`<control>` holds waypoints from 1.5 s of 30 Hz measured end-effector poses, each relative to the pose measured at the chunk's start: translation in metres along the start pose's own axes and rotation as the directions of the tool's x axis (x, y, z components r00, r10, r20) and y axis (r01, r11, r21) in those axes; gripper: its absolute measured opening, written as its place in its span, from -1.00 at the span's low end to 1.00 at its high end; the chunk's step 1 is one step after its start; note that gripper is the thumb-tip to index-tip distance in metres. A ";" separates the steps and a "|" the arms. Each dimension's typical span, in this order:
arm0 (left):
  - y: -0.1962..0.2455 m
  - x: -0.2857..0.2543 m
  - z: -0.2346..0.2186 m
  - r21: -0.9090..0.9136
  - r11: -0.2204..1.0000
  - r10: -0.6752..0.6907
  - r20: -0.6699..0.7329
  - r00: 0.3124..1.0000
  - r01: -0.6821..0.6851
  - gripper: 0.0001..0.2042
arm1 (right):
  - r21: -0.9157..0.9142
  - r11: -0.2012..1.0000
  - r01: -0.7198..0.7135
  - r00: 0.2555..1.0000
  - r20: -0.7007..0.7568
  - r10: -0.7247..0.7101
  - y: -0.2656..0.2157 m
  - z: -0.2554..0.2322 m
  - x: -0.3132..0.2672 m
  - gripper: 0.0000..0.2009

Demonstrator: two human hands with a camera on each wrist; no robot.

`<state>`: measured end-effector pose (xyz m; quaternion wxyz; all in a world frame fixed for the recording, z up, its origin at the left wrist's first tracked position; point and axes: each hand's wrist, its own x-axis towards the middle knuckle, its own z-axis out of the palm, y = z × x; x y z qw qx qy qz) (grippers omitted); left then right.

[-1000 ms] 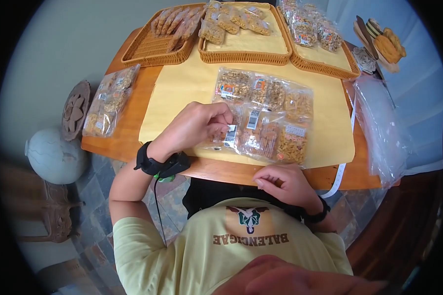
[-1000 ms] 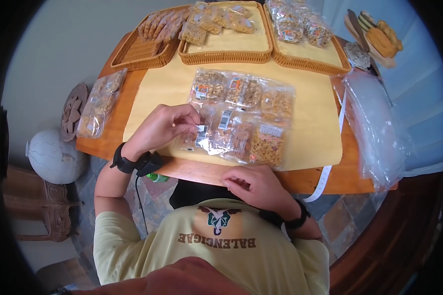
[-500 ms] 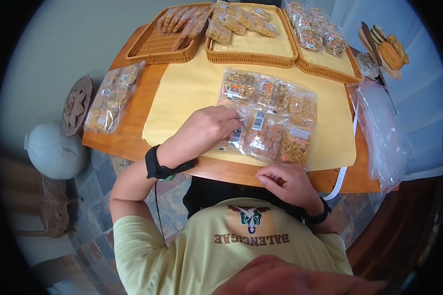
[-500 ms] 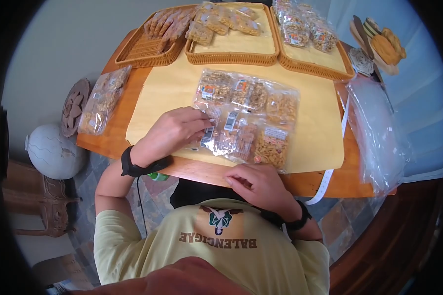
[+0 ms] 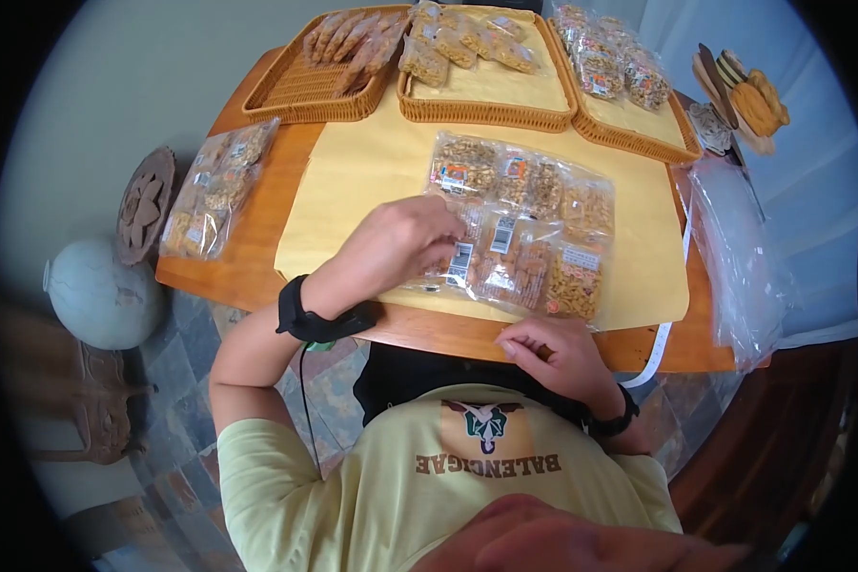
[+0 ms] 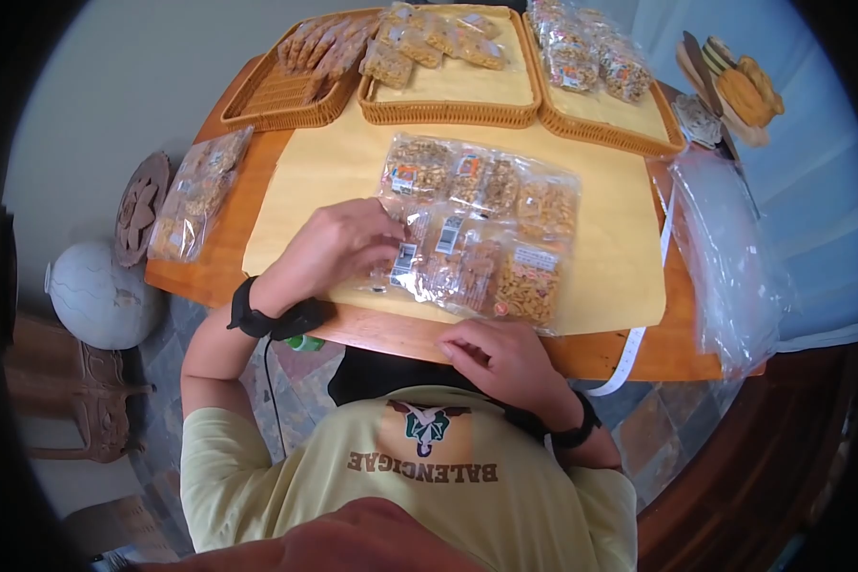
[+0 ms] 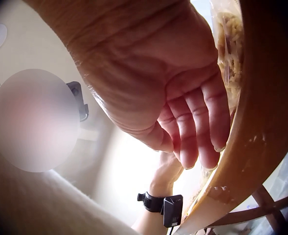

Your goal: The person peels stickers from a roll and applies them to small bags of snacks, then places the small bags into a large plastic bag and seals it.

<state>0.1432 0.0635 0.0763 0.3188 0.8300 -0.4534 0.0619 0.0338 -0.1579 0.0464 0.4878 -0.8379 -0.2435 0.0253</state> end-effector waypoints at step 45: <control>-0.005 0.021 0.013 -0.564 0.708 -0.304 0.302 0.904 0.426 -0.87 | -0.151 0.957 -0.247 0.928 -0.322 0.188 0.029 -0.048 0.006 -0.87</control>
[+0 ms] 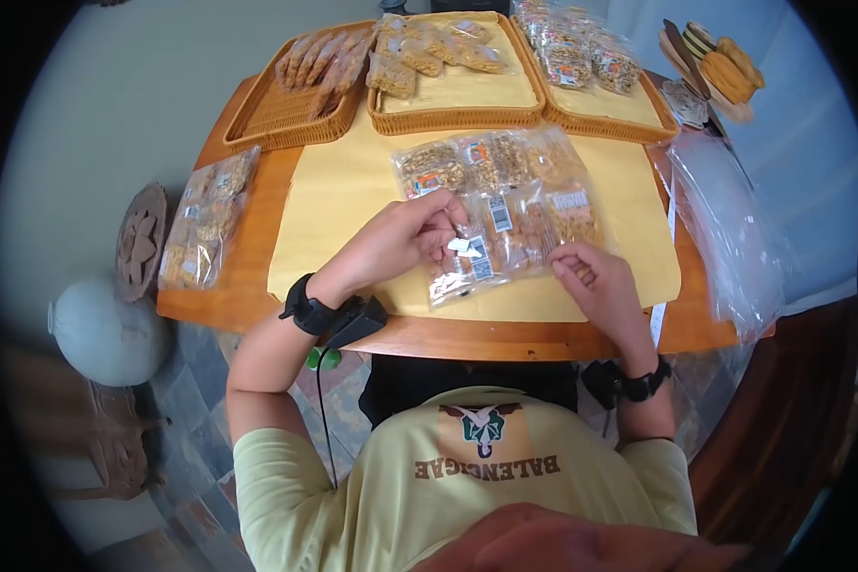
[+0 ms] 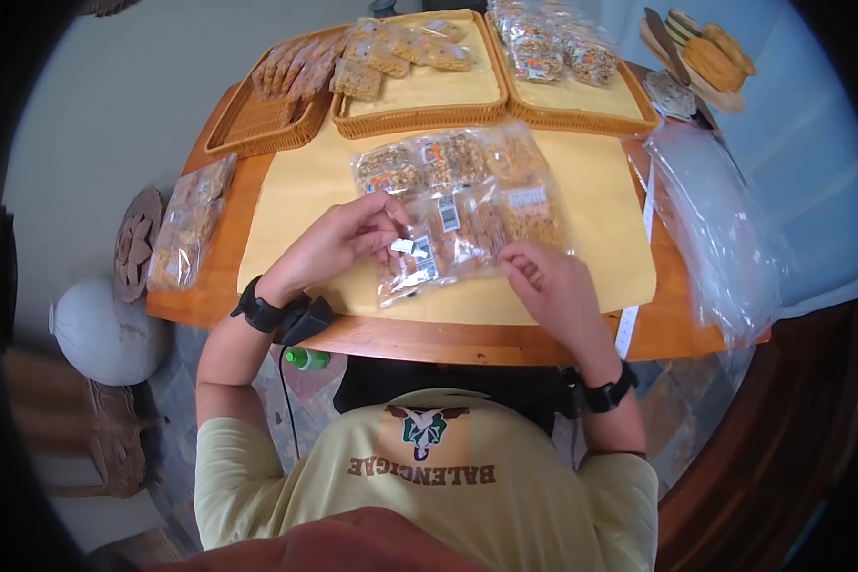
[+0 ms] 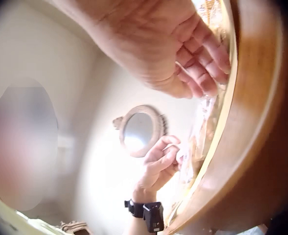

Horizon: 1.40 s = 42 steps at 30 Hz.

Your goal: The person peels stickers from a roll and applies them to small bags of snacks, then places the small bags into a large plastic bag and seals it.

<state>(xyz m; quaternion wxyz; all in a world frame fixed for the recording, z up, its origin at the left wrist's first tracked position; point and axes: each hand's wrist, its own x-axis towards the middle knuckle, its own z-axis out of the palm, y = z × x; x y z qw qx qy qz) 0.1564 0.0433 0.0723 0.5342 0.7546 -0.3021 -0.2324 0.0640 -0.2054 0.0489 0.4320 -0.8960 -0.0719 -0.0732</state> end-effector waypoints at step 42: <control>-0.010 -0.007 -0.046 0.288 0.956 0.169 -0.413 0.895 -0.048 -0.60 | -0.517 0.846 -0.130 0.981 0.055 0.184 0.029 -0.047 0.027 -0.64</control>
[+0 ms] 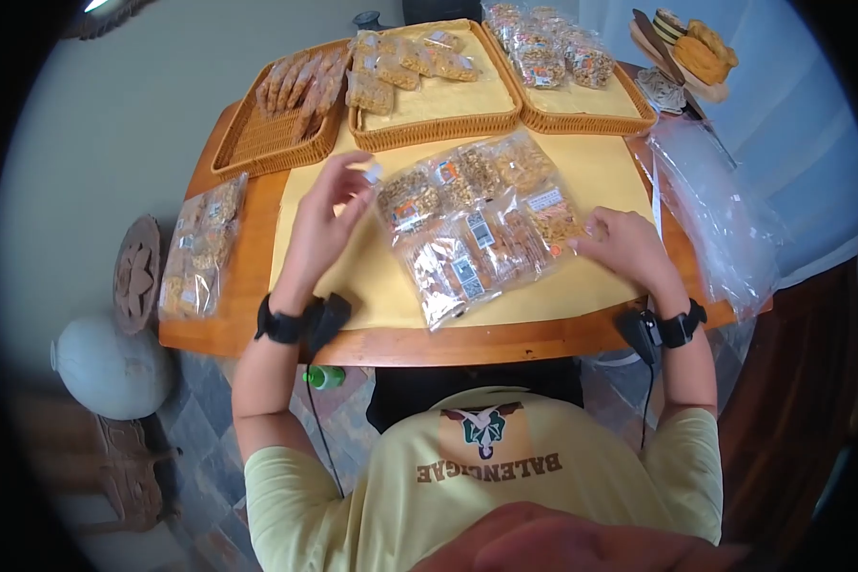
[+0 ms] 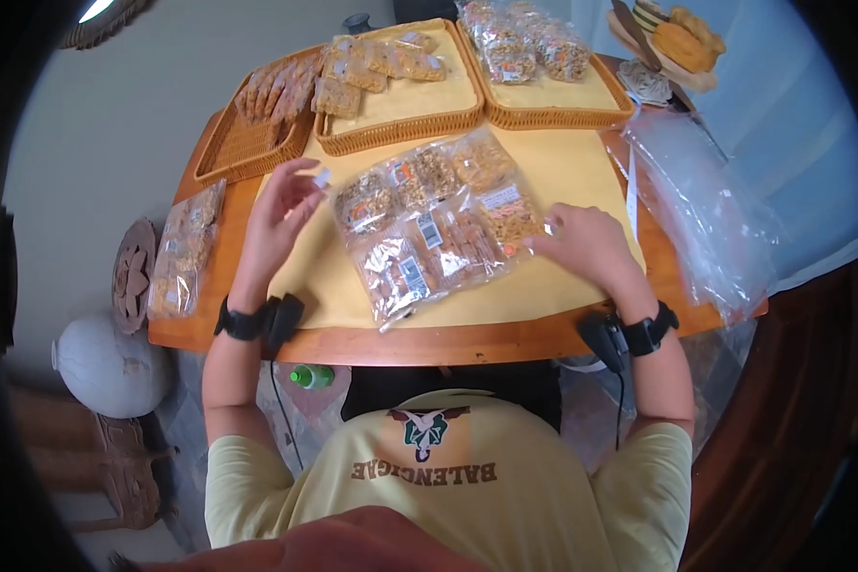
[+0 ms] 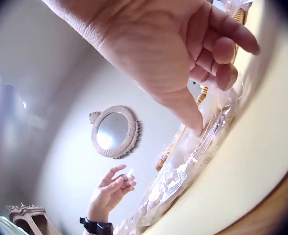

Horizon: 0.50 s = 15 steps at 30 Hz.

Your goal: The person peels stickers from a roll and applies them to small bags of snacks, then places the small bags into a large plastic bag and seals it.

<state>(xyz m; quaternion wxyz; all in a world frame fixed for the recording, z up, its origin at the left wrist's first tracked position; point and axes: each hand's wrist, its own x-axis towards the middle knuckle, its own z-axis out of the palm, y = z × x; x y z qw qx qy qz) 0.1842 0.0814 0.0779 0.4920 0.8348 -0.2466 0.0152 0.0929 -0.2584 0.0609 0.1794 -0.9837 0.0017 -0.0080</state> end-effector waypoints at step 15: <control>0.045 -0.014 0.043 0.016 0.987 0.119 0.577 0.808 -0.157 -0.63 | 0.211 0.816 0.538 0.843 -0.162 -0.513 -0.095 0.025 -0.049 -0.56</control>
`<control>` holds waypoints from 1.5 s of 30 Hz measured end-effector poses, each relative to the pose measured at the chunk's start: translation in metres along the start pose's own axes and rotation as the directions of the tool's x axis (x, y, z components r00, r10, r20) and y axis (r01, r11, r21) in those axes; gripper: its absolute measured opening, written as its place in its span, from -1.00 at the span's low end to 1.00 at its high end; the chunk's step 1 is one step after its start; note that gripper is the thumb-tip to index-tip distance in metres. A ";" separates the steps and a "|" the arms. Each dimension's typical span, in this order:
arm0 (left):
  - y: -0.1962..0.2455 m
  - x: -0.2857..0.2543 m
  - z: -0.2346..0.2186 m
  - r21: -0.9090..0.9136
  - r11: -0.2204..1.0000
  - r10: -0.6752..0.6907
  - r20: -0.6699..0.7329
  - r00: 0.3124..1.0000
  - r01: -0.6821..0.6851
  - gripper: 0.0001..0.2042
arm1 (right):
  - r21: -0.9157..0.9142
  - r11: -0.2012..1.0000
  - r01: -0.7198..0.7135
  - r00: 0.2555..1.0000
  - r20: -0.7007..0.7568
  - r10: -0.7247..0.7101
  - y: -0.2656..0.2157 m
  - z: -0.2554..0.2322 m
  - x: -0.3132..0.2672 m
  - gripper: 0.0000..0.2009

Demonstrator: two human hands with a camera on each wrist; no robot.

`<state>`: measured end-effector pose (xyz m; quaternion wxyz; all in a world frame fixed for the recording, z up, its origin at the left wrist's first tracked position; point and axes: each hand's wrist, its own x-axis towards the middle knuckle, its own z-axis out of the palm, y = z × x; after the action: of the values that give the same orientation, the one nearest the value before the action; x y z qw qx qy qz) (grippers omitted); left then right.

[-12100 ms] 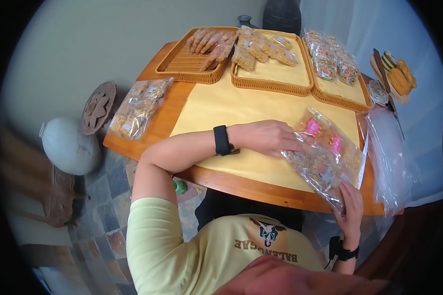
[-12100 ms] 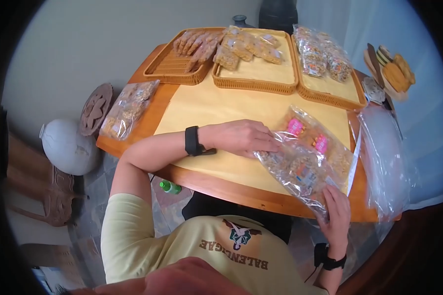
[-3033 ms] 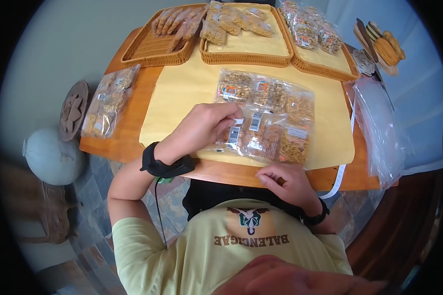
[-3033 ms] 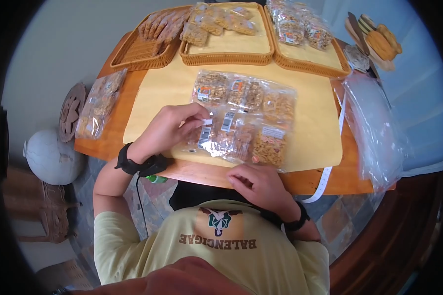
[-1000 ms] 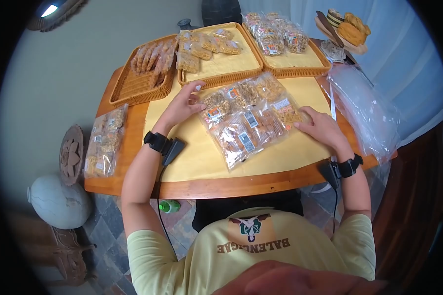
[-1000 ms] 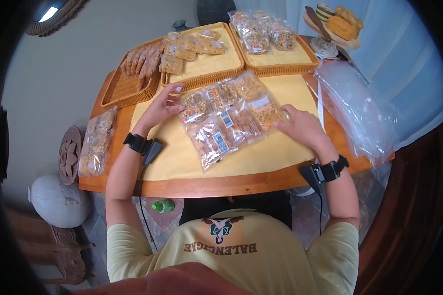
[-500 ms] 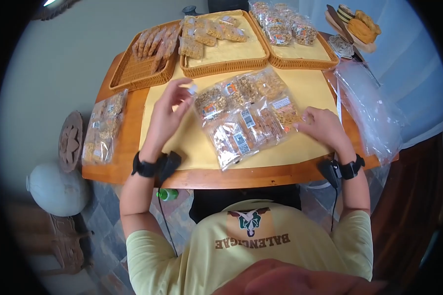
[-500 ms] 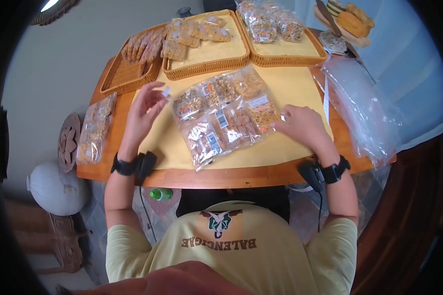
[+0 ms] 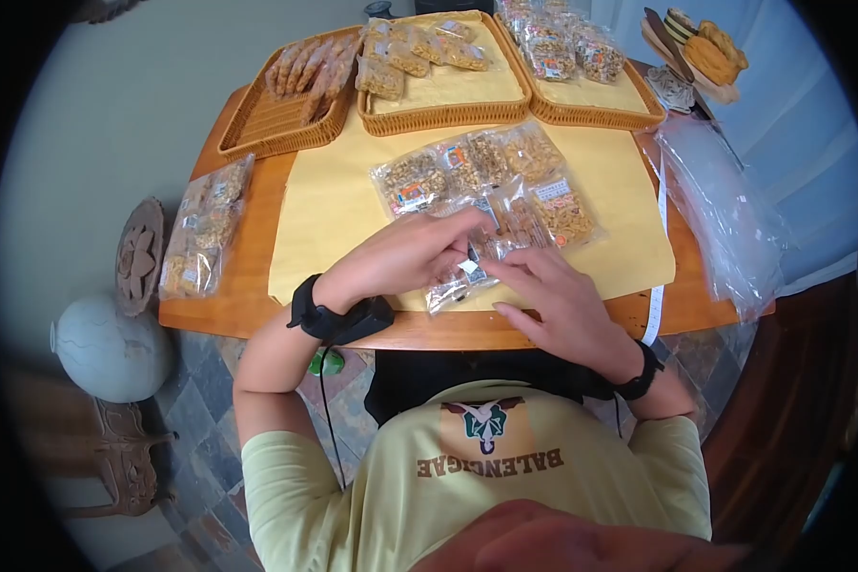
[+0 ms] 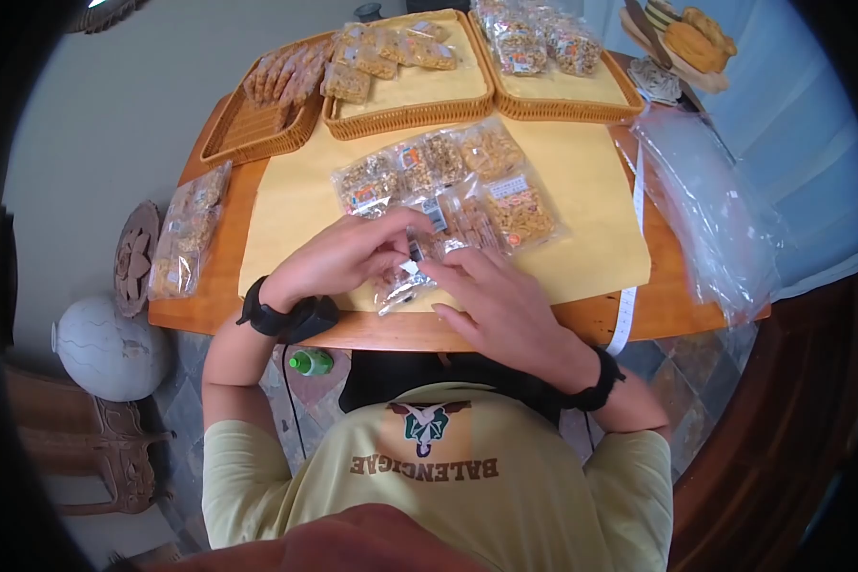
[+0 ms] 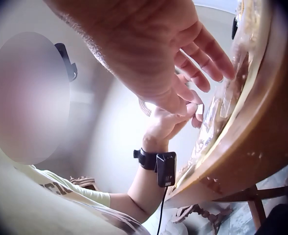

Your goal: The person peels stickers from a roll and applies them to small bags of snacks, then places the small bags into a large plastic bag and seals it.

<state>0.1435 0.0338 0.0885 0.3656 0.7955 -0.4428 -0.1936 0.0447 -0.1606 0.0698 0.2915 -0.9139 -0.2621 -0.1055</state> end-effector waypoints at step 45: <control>-0.089 0.008 -0.039 -0.375 0.919 -0.298 -0.456 0.838 0.123 -0.90 | -0.112 0.774 -0.623 0.767 -0.279 0.577 0.172 -0.149 -0.020 -0.80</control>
<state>0.2228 0.0731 0.0474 0.5727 0.7896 -0.2011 -0.0897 0.1152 -0.3757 0.1009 0.2457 -0.9552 0.0926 -0.1364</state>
